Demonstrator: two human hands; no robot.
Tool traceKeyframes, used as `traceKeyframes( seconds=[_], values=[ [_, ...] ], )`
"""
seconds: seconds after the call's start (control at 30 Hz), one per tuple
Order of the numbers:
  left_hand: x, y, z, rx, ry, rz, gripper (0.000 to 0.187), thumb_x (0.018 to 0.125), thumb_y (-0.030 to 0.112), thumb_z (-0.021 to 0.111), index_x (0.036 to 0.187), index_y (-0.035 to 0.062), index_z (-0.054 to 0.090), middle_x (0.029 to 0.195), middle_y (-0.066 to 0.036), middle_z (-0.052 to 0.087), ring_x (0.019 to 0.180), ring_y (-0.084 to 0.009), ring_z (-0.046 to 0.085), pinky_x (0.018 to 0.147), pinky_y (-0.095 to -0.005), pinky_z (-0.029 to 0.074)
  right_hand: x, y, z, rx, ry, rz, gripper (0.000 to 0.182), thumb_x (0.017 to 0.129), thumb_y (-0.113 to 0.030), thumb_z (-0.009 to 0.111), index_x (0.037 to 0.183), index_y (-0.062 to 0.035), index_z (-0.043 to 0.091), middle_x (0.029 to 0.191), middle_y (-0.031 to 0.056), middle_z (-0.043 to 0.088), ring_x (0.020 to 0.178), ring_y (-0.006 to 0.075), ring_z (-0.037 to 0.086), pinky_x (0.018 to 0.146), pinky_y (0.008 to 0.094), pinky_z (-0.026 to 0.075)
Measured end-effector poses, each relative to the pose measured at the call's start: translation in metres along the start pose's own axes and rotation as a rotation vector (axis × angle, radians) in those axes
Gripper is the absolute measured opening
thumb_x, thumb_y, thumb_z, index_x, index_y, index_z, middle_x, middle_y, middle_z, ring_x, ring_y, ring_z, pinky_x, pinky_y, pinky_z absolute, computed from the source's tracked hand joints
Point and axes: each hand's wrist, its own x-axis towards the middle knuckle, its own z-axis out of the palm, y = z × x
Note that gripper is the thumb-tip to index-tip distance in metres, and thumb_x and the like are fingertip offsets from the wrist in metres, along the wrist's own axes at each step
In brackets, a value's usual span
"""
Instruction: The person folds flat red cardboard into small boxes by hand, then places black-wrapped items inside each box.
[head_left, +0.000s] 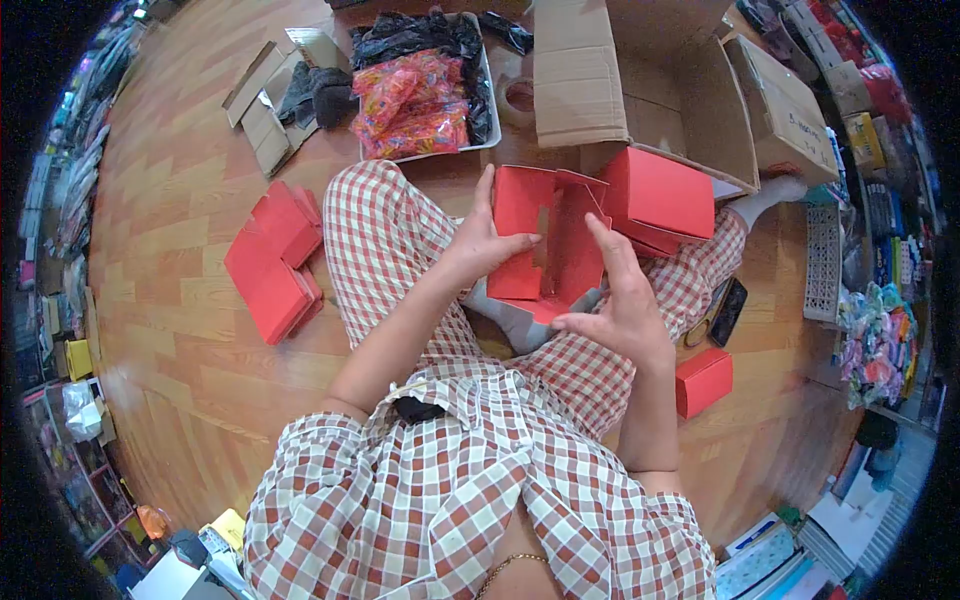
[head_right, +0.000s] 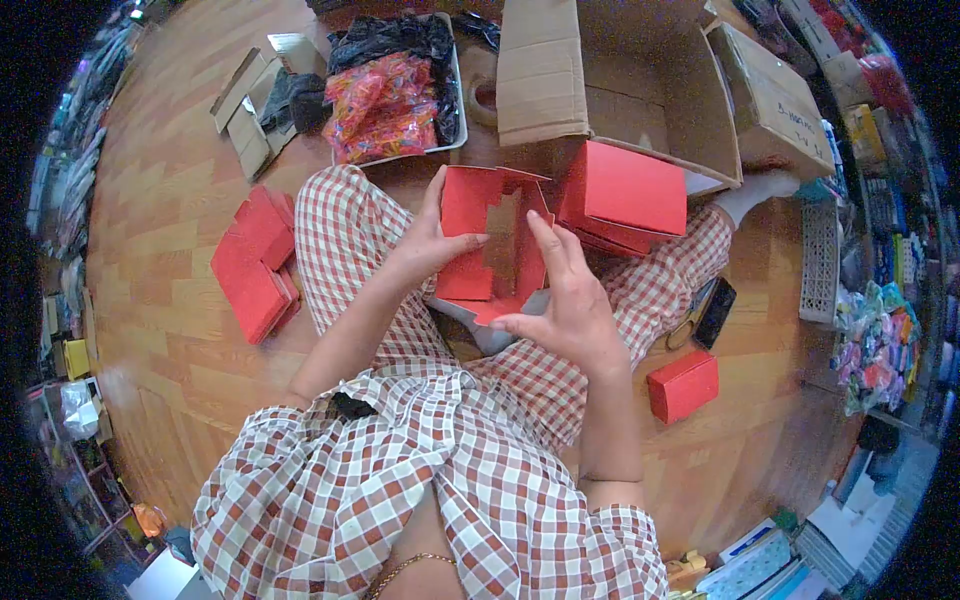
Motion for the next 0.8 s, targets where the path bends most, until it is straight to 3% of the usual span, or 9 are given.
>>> traceKeyframes(
  seconds=[0.1, 0.17, 0.3, 0.33, 0.37, 0.43, 0.53, 0.67, 0.8],
  values=[
    [-0.001, -0.012, 0.007, -0.076, -0.098, 0.035, 0.109, 0.072, 0.007, 0.073, 0.143, -0.0012, -0.010, 0.133, -0.023, 0.043, 0.118, -0.0250, 0.049, 0.101, -0.0331, 0.038, 0.004, 0.006, -0.003, -0.079, 0.150, -0.074, 0.082, 0.065, -0.019, 0.078, 0.133, -0.0006, 0.035, 0.112, 0.0233, 0.053, 0.107, 0.0401, 0.053, 0.090, 0.0424, 0.045],
    [-0.002, -0.013, 0.011, -0.029, -0.058, 0.050, 0.107, 0.074, 0.004, 0.071, 0.144, 0.0027, -0.010, 0.136, -0.021, 0.039, 0.120, -0.0242, 0.047, 0.102, -0.0339, 0.037, 0.003, 0.017, -0.003, -0.051, 0.159, 0.190, 0.077, 0.069, -0.014, 0.074, 0.133, -0.0012, 0.034, 0.107, 0.0251, 0.055, 0.104, 0.0414, 0.054, 0.088, 0.0431, 0.046],
    [-0.003, -0.020, 0.009, 0.067, -0.081, 0.086, 0.106, 0.076, -0.001, 0.068, 0.144, 0.0076, -0.012, 0.140, -0.019, 0.035, 0.121, -0.0232, 0.046, 0.102, -0.0346, 0.037, 0.006, 0.016, 0.009, -0.008, 0.278, 0.170, 0.071, 0.074, 0.004, 0.055, 0.138, -0.0029, 0.026, 0.112, 0.0286, 0.054, 0.099, 0.0424, 0.057, 0.087, 0.0440, 0.046],
    [-0.005, -0.018, 0.010, 0.068, -0.079, 0.083, 0.106, 0.076, -0.001, 0.068, 0.144, 0.0076, -0.012, 0.140, -0.019, 0.035, 0.121, -0.0232, 0.046, 0.102, -0.0346, 0.037, 0.007, 0.009, 0.009, -0.044, 0.231, 0.272, 0.081, 0.070, 0.007, 0.054, 0.142, -0.0056, 0.020, 0.111, 0.0250, 0.057, 0.101, 0.0352, 0.059, 0.088, 0.0409, 0.046],
    [-0.008, -0.016, 0.012, 0.078, -0.080, 0.089, 0.107, 0.076, -0.001, 0.068, 0.144, 0.0083, -0.013, 0.140, -0.019, 0.035, 0.121, -0.0233, 0.047, 0.102, -0.0348, 0.037, 0.008, 0.009, 0.009, -0.041, 0.230, 0.272, 0.081, 0.070, 0.007, 0.054, 0.142, -0.0056, 0.020, 0.111, 0.0250, 0.057, 0.101, 0.0352, 0.059, 0.088, 0.0409, 0.046],
    [-0.010, -0.012, 0.013, 0.089, -0.082, 0.098, 0.107, 0.076, -0.001, 0.068, 0.144, 0.0090, -0.014, 0.139, -0.019, 0.036, 0.120, -0.0234, 0.047, 0.101, -0.0349, 0.038, 0.012, 0.013, 0.010, -0.001, 0.373, 0.093, 0.075, 0.069, 0.008, 0.050, 0.139, -0.0039, 0.025, 0.123, 0.0264, 0.048, 0.102, 0.0425, 0.055, 0.088, 0.0438, 0.047],
    [-0.011, -0.007, 0.012, 0.028, -0.105, 0.113, 0.109, 0.074, 0.010, 0.072, 0.142, -0.0004, -0.012, 0.135, -0.024, 0.040, 0.119, -0.0279, 0.048, 0.102, -0.0338, 0.036, 0.013, 0.023, 0.010, 0.000, 0.372, -0.045, 0.063, 0.068, 0.010, 0.050, 0.129, -0.0017, 0.042, 0.122, 0.0236, 0.049, 0.101, 0.0410, 0.055, 0.086, 0.0430, 0.048],
    [-0.013, 0.001, 0.011, -0.114, -0.102, 0.045, 0.105, 0.077, 0.013, 0.071, 0.143, -0.0002, -0.011, 0.137, -0.023, 0.036, 0.121, -0.0274, 0.045, 0.103, -0.0348, 0.035, 0.006, 0.015, 0.019, -0.149, 0.228, 0.001, 0.037, 0.068, 0.011, 0.051, 0.103, 0.0038, 0.060, 0.111, 0.0250, 0.050, 0.101, 0.0402, 0.055, 0.084, 0.0424, 0.049],
    [0.001, -0.008, 0.015, -0.233, 0.034, -0.053, 0.102, 0.079, 0.023, 0.072, 0.144, -0.0011, -0.003, 0.137, -0.024, 0.035, 0.121, -0.0279, 0.045, 0.102, -0.0347, 0.037, 0.004, 0.009, 0.034, -0.265, 0.202, -0.028, 0.037, 0.069, 0.008, 0.055, 0.106, 0.0053, 0.059, 0.118, 0.0286, 0.046, 0.101, 0.0438, 0.054, 0.085, 0.0427, 0.049]
  ],
)
